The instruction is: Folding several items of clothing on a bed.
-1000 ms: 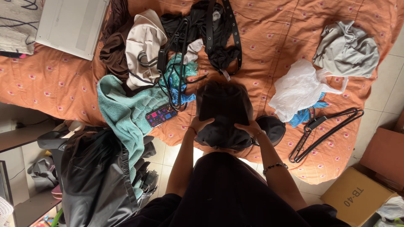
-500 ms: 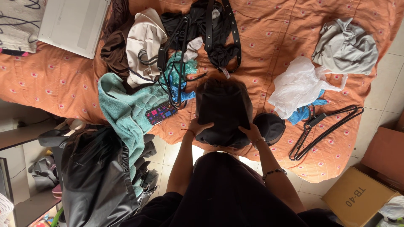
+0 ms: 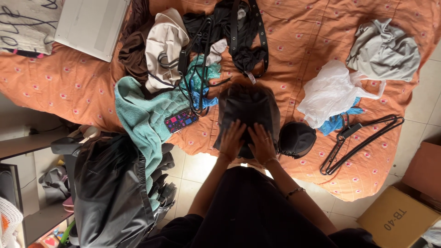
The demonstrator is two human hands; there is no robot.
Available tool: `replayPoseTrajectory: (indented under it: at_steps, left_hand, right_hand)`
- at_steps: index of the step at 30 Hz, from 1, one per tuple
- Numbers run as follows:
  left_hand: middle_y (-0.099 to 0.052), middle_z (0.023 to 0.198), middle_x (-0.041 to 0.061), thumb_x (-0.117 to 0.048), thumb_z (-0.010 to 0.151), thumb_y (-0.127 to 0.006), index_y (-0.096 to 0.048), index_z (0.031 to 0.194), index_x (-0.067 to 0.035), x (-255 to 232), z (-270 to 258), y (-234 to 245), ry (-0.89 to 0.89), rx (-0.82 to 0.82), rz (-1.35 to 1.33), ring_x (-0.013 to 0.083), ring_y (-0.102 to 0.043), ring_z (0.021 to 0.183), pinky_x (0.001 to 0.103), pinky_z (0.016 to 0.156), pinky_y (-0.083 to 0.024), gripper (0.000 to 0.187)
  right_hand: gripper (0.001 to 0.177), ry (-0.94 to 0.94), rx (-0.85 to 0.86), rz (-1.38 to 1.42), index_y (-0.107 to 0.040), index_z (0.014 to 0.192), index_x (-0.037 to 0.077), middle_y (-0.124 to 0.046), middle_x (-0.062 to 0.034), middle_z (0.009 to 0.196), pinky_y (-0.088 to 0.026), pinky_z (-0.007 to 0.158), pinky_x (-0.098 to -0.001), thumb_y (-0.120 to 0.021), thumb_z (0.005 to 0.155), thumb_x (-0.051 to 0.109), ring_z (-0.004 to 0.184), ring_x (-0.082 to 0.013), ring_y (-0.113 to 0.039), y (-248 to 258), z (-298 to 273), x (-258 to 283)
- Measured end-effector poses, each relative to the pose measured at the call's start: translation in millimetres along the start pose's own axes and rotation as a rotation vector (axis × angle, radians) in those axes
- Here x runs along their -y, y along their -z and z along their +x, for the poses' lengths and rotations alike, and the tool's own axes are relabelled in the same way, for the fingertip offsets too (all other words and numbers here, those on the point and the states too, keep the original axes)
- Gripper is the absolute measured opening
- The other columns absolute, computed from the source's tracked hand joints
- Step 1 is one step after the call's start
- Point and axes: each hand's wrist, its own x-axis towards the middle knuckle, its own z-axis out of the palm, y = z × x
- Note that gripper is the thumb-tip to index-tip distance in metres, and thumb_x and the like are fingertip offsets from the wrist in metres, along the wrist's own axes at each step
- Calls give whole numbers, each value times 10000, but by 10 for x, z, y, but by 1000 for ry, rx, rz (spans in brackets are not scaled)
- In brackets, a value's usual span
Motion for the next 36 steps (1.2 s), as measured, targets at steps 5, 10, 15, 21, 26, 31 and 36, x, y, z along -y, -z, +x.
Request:
replayPoseTrajectory:
  at_steps: [5, 10, 15, 21, 26, 31, 36]
  left_hand:
    - [-84, 1708, 39, -62, 859, -689, -189, 1606, -333, -105, 147, 39, 100, 370, 123, 356, -109, 1569, 655, 1186, -212, 939]
    - [-5, 1736, 28, 88, 826, -631, -124, 1635, -380, -33, 443, 84, 139, 550, 212, 356, -82, 1581, 651, 1186, -231, 1063]
    - [-419, 1537, 77, 72, 811, -568, -446, 1469, -297, 646, 832, -280, 274, 633, -56, 350, -423, 1451, 456, 1128, -473, 764]
    - [-695, 1350, 96, 54, 856, -474, -693, 1276, -220, 596, 1782, 219, 312, 51, -312, 318, -623, 1305, 401, 1105, -508, 547]
    - [-478, 1497, 183, 25, 739, -596, -563, 1381, -197, 795, 2507, 85, 120, -58, -231, 403, -413, 1408, 467, 1190, -350, 680]
    - [-338, 1561, 253, -75, 768, -725, -435, 1498, -213, 805, 2931, 163, 166, -35, -292, 461, -300, 1452, 513, 1193, -303, 798]
    - [-303, 1597, 246, -114, 773, -792, -424, 1504, -211, 835, 3099, 279, 266, -23, -434, 435, -259, 1501, 483, 1157, -362, 825]
  right_hand:
    - [832, -182, 369, -127, -77, 1627, 356, -22, -5, 1722, -118, 1240, -576, -578, 978, 493, 1579, -230, -47, -223, 101, -190]
    - [832, -220, 476, -156, -218, 1629, 371, -157, -40, 1715, -181, 1159, -566, -611, 908, 504, 1555, -280, -162, 181, 443, -56]
    - [317, -429, 67, 191, -769, 1018, 135, -794, -54, 939, -521, 957, -447, -610, 1008, 410, 925, -275, -731, 340, 880, -126]
    - [205, -273, -328, 604, -751, 1058, 69, -754, -100, 1035, -579, 838, -351, -701, 980, 252, 960, -233, -736, -54, 1732, -726]
    - [284, -262, -347, 844, -724, 1172, 74, -618, -145, 1342, -584, 833, -309, -705, 952, 252, 1079, -191, -688, -8, 2561, -988]
    - [375, -484, -189, 750, -734, 1236, 151, -408, -124, 1612, -548, 838, -382, -706, 886, 284, 917, -333, -648, 197, 3356, -987]
    - [352, -489, -154, 1051, -737, 1293, 174, -424, -113, 1612, -189, 1220, -389, -636, 1012, 359, 1513, -205, -280, -238, 4037, -1257]
